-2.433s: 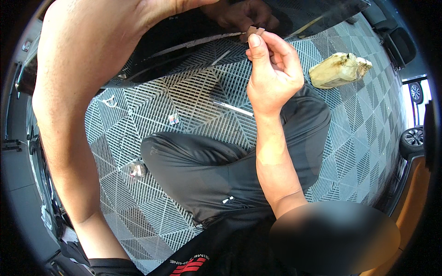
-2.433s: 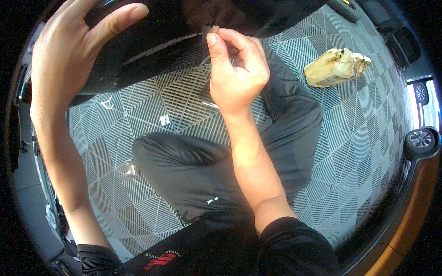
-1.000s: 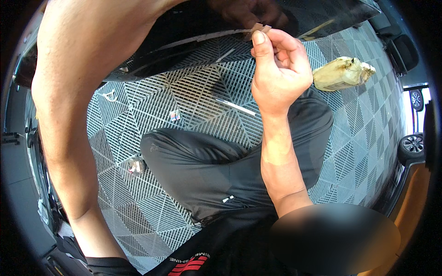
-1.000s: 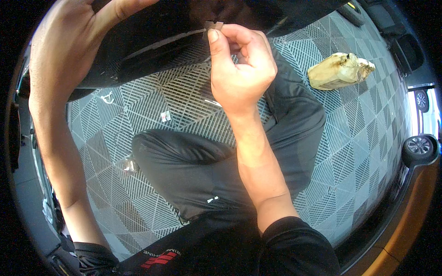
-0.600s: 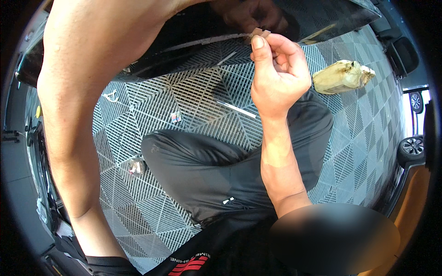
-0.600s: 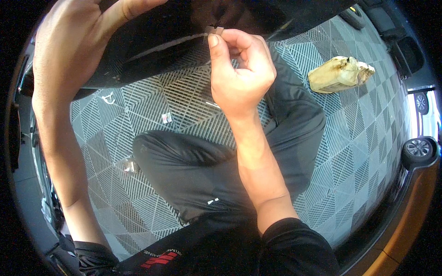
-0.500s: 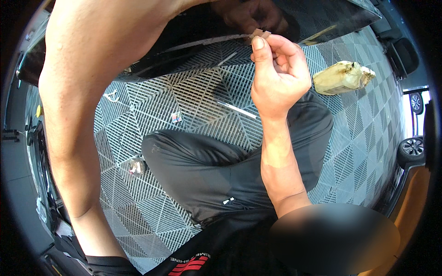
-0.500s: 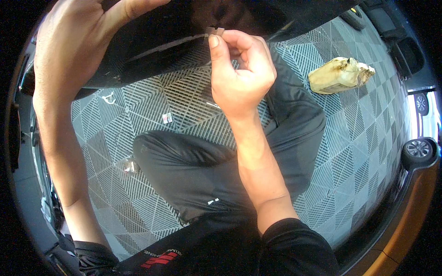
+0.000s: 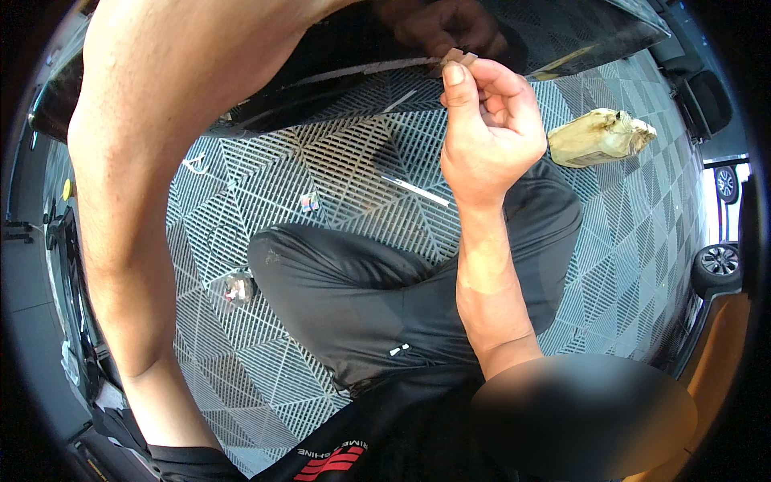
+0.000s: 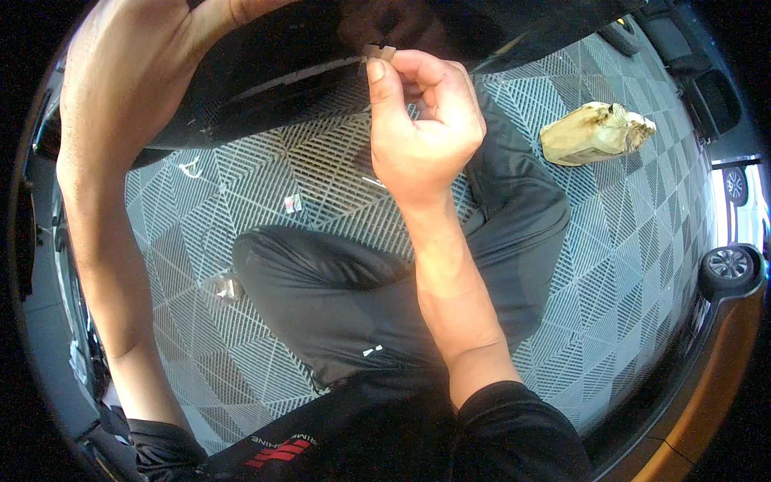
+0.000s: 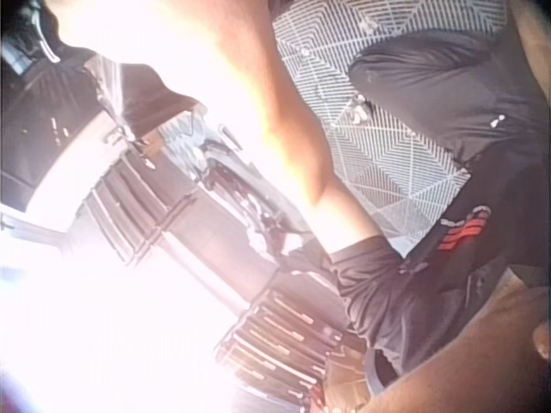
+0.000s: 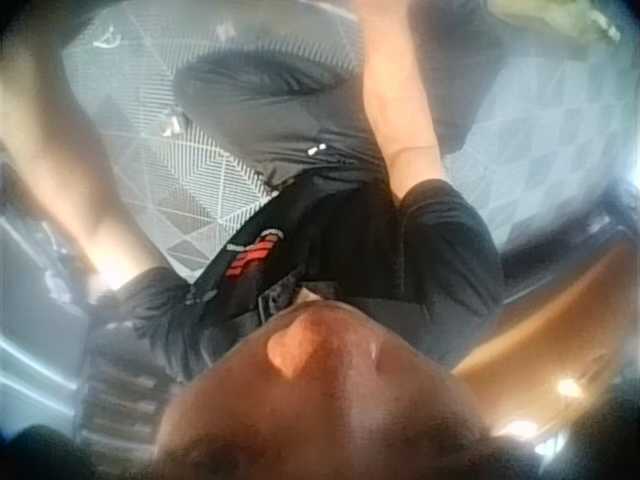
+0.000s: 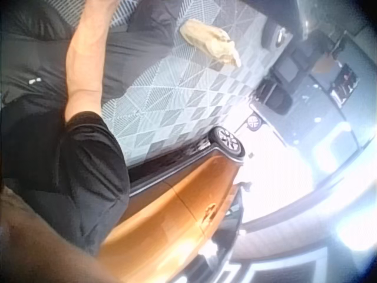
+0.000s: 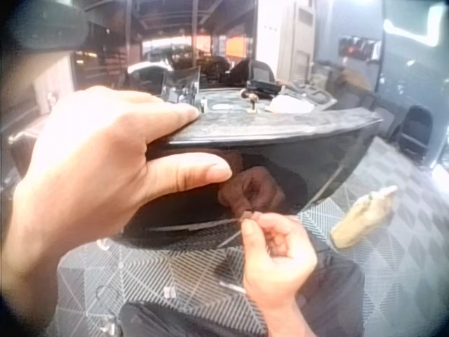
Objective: The person sits on the floor and uses a small metal scraper to remove adhesive residue from the edge of a black car bumper. They repeatedly scrape along the same edge, occasionally lifting the bumper to inspect the surface.
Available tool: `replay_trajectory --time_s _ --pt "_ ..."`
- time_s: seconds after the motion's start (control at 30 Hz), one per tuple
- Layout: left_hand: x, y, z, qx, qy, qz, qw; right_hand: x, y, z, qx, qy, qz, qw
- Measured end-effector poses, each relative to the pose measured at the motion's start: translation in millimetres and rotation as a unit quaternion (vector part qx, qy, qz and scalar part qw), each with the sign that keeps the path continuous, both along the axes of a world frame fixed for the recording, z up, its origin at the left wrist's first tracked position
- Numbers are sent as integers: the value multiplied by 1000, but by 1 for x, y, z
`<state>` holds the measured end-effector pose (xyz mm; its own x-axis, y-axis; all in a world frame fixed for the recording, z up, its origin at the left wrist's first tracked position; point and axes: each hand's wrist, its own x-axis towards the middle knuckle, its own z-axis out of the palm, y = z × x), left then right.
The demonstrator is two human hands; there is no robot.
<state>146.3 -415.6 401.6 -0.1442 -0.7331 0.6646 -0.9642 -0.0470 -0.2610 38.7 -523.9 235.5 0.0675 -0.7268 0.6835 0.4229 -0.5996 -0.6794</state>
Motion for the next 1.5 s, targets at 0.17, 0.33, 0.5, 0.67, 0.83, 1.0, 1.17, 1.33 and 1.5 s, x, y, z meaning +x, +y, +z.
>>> replay_trajectory --time_s 0.17,0.33,0.5,0.67,0.83,1.0,1.17,1.33,1.5 --pt "-1 -1 -1 0 1 0 1000 0 0 1 -4 5 -1 1000" --pt "-1 -2 -1 1 0 2 1000 1 0 2 -6 2 2 1000" --pt "-2 -2 -2 1 2 3 1000 1 0 2 -11 5 1 1000" --pt "-2 -3 -3 2 3 3 1000 1 0 2 -14 1 7 1000" --pt "-2 -4 -4 3 2 7 1000 2 1 4 -10 8 14 1000" --pt "-3 -5 -5 2 3 6 1000 0 2 7 -14 12 14 1000" --pt "-3 -6 -5 3 2 8 1000 1 2 6 -22 16 14 1000" --pt "-3 -6 -5 3 0 10 1000 2 4 8 -19 12 17 1000" --pt "-4 -7 -5 2 1 9 1000 -1 1 8 -67 51 3 996"
